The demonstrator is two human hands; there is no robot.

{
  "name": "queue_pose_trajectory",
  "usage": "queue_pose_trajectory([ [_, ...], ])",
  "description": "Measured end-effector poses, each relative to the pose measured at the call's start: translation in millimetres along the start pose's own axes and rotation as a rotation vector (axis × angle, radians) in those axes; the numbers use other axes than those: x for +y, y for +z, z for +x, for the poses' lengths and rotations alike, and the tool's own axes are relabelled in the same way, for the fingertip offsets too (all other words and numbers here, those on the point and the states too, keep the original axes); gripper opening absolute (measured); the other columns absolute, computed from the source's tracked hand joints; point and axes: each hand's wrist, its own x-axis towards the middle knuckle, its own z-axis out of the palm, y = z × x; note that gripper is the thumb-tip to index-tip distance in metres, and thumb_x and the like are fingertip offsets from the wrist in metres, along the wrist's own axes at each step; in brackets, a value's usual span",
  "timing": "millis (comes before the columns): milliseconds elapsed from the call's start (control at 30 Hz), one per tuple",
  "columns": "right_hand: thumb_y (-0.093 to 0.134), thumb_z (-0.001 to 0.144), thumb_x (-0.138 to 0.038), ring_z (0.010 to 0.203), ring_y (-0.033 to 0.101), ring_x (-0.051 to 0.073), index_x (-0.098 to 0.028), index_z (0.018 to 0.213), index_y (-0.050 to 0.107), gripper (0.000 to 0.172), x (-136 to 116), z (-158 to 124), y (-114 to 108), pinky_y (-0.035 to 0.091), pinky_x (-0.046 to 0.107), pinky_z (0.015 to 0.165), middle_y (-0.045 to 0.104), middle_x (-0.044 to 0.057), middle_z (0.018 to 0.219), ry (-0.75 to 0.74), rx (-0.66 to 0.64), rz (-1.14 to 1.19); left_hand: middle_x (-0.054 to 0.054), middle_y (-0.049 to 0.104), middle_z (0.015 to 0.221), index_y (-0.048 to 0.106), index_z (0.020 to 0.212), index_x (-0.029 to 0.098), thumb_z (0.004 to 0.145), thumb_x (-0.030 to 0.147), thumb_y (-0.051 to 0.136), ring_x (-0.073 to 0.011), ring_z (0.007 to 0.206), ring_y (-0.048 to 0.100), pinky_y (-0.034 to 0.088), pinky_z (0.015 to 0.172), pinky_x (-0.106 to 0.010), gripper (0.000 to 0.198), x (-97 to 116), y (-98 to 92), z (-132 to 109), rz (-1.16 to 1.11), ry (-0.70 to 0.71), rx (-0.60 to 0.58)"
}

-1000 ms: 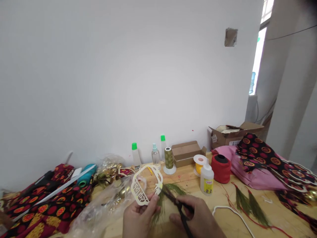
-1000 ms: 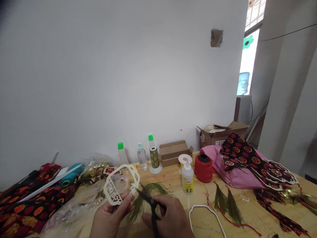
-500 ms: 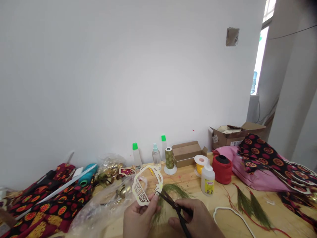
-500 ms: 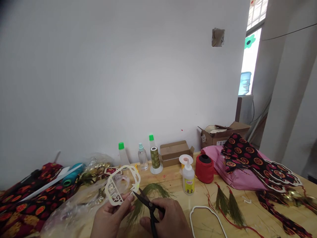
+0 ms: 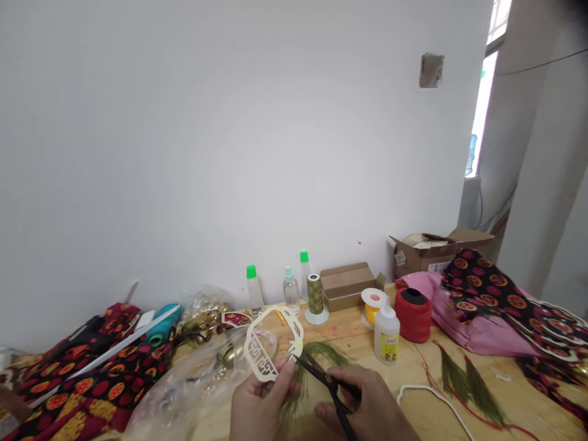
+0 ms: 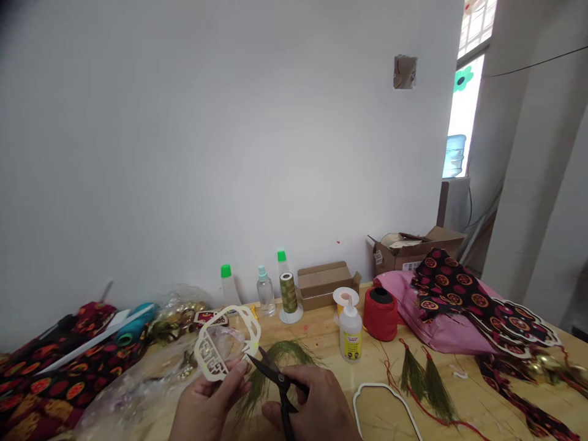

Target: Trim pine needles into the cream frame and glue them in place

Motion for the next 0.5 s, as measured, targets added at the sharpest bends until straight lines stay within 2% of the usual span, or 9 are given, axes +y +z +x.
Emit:
queue_pose_trajectory([
  [133, 0.061, 0.063, -0.027, 0.056, 0.046, 0.014, -0.016, 0.066, 0.064, 0.011, 14, 5, -8, 0.035, 0.021, 0.051, 0.051, -0.002, 0.057, 0.036, 0.093, 0.134, 0.003, 0.065, 0.046, 0.064, 0.053, 0.011, 0.035, 0.017, 0.079, -0.0094, 0.04, 0.056, 0.047, 0.044, -0.019, 0.024, 3, 2.5, -2, -0.042, 0.013, 0.036],
  [233, 0.063, 0.062, -0.029, 0.065, 0.053, 0.018, -0.016, 0.077, 0.065, 0.02, 15, 4, -9, 0.042, 0.024, 0.057, 0.06, 0.002, 0.069, 0.019, 0.139, 0.209, 0.003, 0.065, 0.045, 0.064, 0.053, 0.011, 0.035, 0.019, 0.078, -0.0098, 0.039, 0.056, 0.048, 0.043, -0.019, 0.023, 5, 4.1, -4, -0.002, 0.028, 0.039],
  [367, 0.062, 0.065, -0.031, 0.059, 0.052, 0.016, -0.015, 0.081, 0.064, 0.023, 8, 2, -1, 0.042, 0.023, 0.054, 0.056, 0.001, 0.062, -0.026, 0.092, 0.346, 0.0, 0.065, 0.046, 0.064, 0.053, 0.011, 0.035, 0.025, 0.078, -0.0121, 0.041, 0.056, 0.049, 0.045, -0.023, 0.026, 3, 7.3, -9, 0.062, 0.098, 0.003],
  [500, 0.061, 0.066, -0.041, 0.047, 0.045, 0.011, -0.016, 0.087, 0.062, 0.033, 15, 8, 5, 0.039, 0.021, 0.045, 0.053, -0.002, 0.058, -0.01, 0.177, 0.571, 0.002, 0.061, 0.043, 0.062, 0.051, 0.014, 0.036, 0.029, 0.077, -0.0124, 0.04, 0.054, 0.05, 0.045, -0.026, 0.026, -2, 11.0, -14, 0.114, 0.106, -0.111],
])
